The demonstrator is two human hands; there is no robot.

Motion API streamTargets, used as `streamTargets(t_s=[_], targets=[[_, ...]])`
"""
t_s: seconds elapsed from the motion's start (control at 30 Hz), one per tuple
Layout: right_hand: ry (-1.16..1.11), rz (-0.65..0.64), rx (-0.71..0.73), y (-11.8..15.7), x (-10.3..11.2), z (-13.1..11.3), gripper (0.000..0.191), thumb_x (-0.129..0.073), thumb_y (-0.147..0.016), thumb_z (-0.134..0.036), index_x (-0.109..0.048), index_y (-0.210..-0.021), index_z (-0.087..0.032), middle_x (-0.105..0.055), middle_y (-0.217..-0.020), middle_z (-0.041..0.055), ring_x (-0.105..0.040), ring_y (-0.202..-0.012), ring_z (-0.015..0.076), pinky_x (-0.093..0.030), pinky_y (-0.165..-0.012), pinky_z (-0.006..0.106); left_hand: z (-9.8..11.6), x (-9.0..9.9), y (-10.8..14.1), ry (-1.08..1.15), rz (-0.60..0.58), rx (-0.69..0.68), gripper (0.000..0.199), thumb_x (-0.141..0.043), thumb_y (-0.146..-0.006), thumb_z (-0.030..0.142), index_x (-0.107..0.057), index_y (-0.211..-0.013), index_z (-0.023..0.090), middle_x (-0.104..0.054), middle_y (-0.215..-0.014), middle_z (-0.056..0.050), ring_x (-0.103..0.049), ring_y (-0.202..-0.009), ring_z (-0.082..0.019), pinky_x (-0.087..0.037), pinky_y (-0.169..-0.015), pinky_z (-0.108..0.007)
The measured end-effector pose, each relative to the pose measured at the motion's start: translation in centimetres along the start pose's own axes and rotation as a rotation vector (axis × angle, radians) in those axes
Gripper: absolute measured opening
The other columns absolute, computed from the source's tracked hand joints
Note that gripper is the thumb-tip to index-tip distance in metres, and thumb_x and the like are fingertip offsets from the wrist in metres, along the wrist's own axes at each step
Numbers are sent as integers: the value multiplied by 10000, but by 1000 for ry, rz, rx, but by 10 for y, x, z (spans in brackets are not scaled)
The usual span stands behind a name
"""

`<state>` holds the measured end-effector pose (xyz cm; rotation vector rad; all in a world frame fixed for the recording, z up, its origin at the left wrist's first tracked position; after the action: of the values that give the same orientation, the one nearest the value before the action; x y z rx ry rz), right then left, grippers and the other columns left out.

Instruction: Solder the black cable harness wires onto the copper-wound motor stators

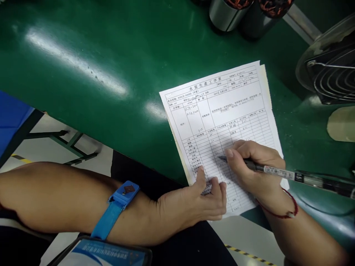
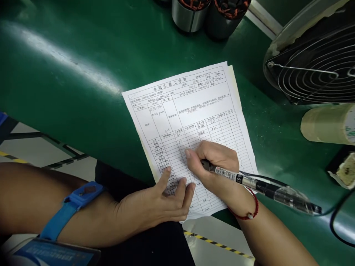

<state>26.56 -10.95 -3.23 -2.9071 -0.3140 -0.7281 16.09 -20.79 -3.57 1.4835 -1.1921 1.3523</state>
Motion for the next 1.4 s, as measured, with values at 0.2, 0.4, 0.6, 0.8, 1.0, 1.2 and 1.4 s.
streamTargets(t_s=[0.2,0.4,0.6,0.8,1.0,1.2,1.4], targets=[[92,-31,-2,-4,-1,-5,326,-640,-827,-132,-460,-573,-227,-498,-531,-35,-410,-423,112,-285,-382,294,0,0,0,26,-6,-5,347,-311,-984,294,-459,-1297,273,-419,-1391,-26,-442,-1226,-179,-527,-934,-435],[118,32,27,-1,4,-1,317,-645,-826,-117,-446,-602,-219,-475,-537,-46,-405,-442,99,-294,-400,294,-2,1,0,54,-2,3,339,-313,-985,293,-473,-1283,277,-434,-1379,-25,-441,-1215,-172,-524,-927,-427],[84,46,-16,-2,4,1,339,-634,-851,-172,-435,-581,-224,-448,-521,-40,-380,-432,107,-271,-392,298,-2,1,-1,31,-12,1,344,-352,-979,308,-458,-1304,272,-408,-1404,-34,-430,-1229,-187,-517,-936,-447],[-134,391,-226,-6,50,28,237,-701,-831,-296,-540,-672,-226,-553,-583,-31,-454,-453,122,-338,-416,277,1,-2,0,47,-2,-12,355,-325,-979,292,-470,-1302,257,-455,-1355,-54,-458,-1197,-193,-537,-899,-450],[-36,251,-204,-13,60,30,303,-709,-831,-263,-503,-618,-203,-509,-577,-31,-439,-515,112,-333,-470,272,-11,6,-5,168,15,-105,331,-340,-978,284,-512,-1261,255,-491,-1311,-47,-473,-1156,-191,-504,-913,-387],[28,73,-122,-12,39,29,358,-670,-847,-205,-411,-602,-194,-406,-542,-63,-331,-494,80,-269,-436,245,-29,13,-28,441,48,-154,240,-388,-953,251,-595,-1075,252,-554,-1040,-9,-508,-976,-205,-384,-1045,-565],[74,31,-29,-12,36,20,336,-608,-864,-143,-394,-610,-196,-405,-525,-64,-351,-475,70,-271,-430,231,-32,5,-41,474,36,-212,251,-403,-937,229,-571,-1123,246,-534,-1142,-14,-486,-1106,-250,-334,-1092,-602]])
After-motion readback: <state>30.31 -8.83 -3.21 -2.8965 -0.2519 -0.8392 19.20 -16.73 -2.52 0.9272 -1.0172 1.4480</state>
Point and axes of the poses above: each hand's wrist, its own y-axis away from the middle knuckle, its own x-axis out of the back of the hand, z = x × y, the point moved 7 cm from there along -y, towards the middle knuckle
